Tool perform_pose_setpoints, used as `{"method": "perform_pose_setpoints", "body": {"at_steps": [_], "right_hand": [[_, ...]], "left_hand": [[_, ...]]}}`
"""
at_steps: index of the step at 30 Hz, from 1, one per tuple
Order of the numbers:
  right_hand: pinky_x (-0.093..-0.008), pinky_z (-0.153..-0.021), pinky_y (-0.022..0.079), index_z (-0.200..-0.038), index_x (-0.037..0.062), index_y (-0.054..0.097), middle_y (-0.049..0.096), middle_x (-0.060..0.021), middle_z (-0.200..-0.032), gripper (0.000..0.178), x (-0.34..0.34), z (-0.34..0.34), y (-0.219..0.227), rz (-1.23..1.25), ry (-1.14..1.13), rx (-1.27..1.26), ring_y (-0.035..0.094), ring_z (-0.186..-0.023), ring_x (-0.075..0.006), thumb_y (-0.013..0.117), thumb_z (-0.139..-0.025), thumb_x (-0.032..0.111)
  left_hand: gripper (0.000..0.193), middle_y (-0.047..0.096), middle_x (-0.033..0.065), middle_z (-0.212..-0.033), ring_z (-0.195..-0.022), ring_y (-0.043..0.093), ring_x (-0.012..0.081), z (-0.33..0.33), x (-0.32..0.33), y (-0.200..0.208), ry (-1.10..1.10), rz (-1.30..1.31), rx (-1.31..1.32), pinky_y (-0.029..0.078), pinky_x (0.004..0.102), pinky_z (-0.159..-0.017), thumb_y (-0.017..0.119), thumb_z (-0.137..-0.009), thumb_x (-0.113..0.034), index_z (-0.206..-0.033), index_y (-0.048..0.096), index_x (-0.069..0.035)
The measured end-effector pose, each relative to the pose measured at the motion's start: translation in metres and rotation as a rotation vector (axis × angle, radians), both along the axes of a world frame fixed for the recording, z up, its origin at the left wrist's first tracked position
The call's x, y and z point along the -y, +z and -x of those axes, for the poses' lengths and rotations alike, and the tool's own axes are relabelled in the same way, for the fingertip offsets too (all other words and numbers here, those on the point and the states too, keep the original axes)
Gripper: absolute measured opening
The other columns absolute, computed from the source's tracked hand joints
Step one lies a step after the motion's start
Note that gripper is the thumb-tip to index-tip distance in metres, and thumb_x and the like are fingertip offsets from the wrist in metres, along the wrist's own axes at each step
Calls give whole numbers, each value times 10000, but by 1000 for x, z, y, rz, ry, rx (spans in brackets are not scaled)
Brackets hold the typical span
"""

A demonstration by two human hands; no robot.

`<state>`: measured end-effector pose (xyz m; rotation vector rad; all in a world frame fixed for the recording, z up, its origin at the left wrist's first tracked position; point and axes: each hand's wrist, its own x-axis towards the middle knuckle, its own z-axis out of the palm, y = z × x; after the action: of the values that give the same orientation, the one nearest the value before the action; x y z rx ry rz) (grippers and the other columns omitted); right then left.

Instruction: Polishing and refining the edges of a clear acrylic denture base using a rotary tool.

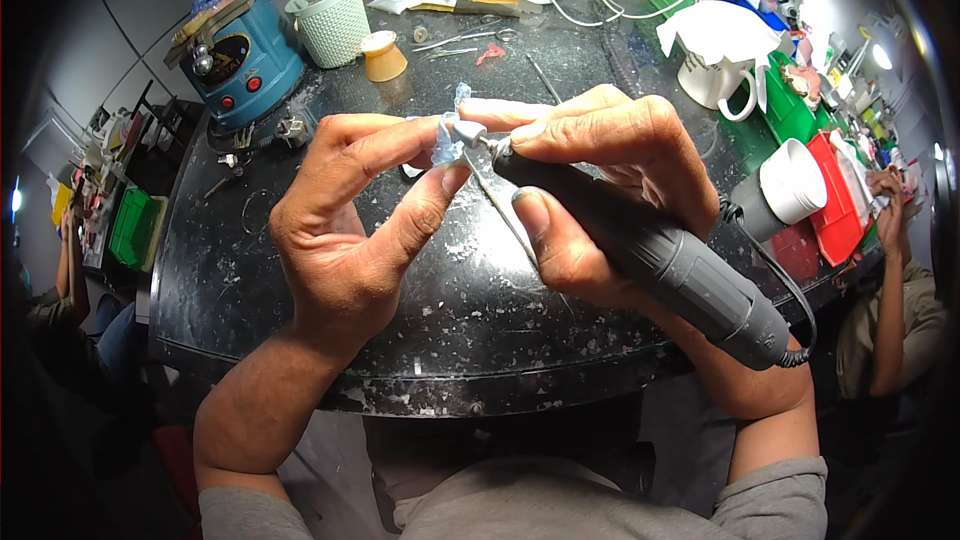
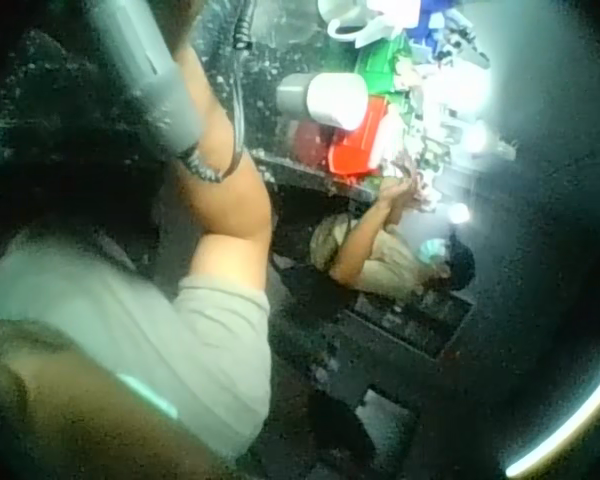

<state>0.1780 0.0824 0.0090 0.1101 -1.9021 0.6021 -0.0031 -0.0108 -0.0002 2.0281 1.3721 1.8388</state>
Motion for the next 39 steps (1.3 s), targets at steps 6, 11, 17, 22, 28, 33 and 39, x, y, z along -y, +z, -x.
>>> {"method": "perform_pose_setpoints", "body": {"at_steps": [6, 11, 17, 22, 28, 33, 39], "right_hand": [[-388, -880, 562, -1074, -23, 503, 649, -199, -985, 347, 1, 0, 1, 15, 16, -7, 696, -1046, -353, 665, -782, -119], [-396, -892, 562, -1078, -23, 503, 645, -198, -984, 373, 0, -1, 3, 7, -16, 19, 693, -1055, -361, 657, -758, -136], [-411, -907, 564, -1087, -25, 503, 654, -210, -992, 378, -3, -2, 1, 1, 51, 16, 687, -1071, -371, 635, -754, -146], [-434, -919, 564, -1090, -28, 501, 644, -202, -973, 350, 0, -1, 1, 17, 43, 1, 684, -1071, -384, 634, -780, -124], [-440, -923, 560, -1088, -26, 498, 652, -210, -994, 347, -4, -3, 0, 18, 58, 25, 684, -1070, -383, 641, -786, -119], [-445, -929, 557, -1086, -22, 491, 649, -209, -997, 349, -2, -4, 1, 30, 52, 41, 680, -1080, -383, 626, -781, -125], [-433, -913, 560, -1083, -20, 490, 646, -207, -981, 346, -1, -6, 4, 29, 41, 55, 681, -1081, -379, 619, -778, -120]], "left_hand": [[255, 667, 86, -1009, -930, 628, 151, 0, 0, 0, -2, -7, -11, 504, 279, -851, 767, -834, -33, -1085, 728, -9], [255, 668, 87, -1018, -936, 629, 150, -1, 1, 1, -4, 2, 5, 503, 279, -857, 764, -833, -25, -1085, 729, -8], [256, 673, 91, -1016, -939, 629, 157, -1, 0, 0, 4, -3, 8, 494, 283, -859, 763, -827, -13, -1081, 730, -7], [257, 688, 91, -1002, -951, 625, 174, 0, 1, 1, 24, -20, -28, 480, 293, -866, 766, -812, -9, -1067, 735, -9], [253, 688, 88, -1008, -953, 621, 173, 1, 1, 1, 34, 2, -43, 476, 293, -872, 761, -812, -23, -1064, 738, -12], [247, 686, 85, -1008, -958, 618, 173, 1, 1, 0, 26, -2, -7, 470, 294, -877, 758, -814, -32, -1060, 741, -20], [248, 686, 83, -1005, -953, 613, 171, 0, 0, -1, 32, -5, -5, 460, 296, -876, 757, -807, -25, -1054, 742, -20]]}}
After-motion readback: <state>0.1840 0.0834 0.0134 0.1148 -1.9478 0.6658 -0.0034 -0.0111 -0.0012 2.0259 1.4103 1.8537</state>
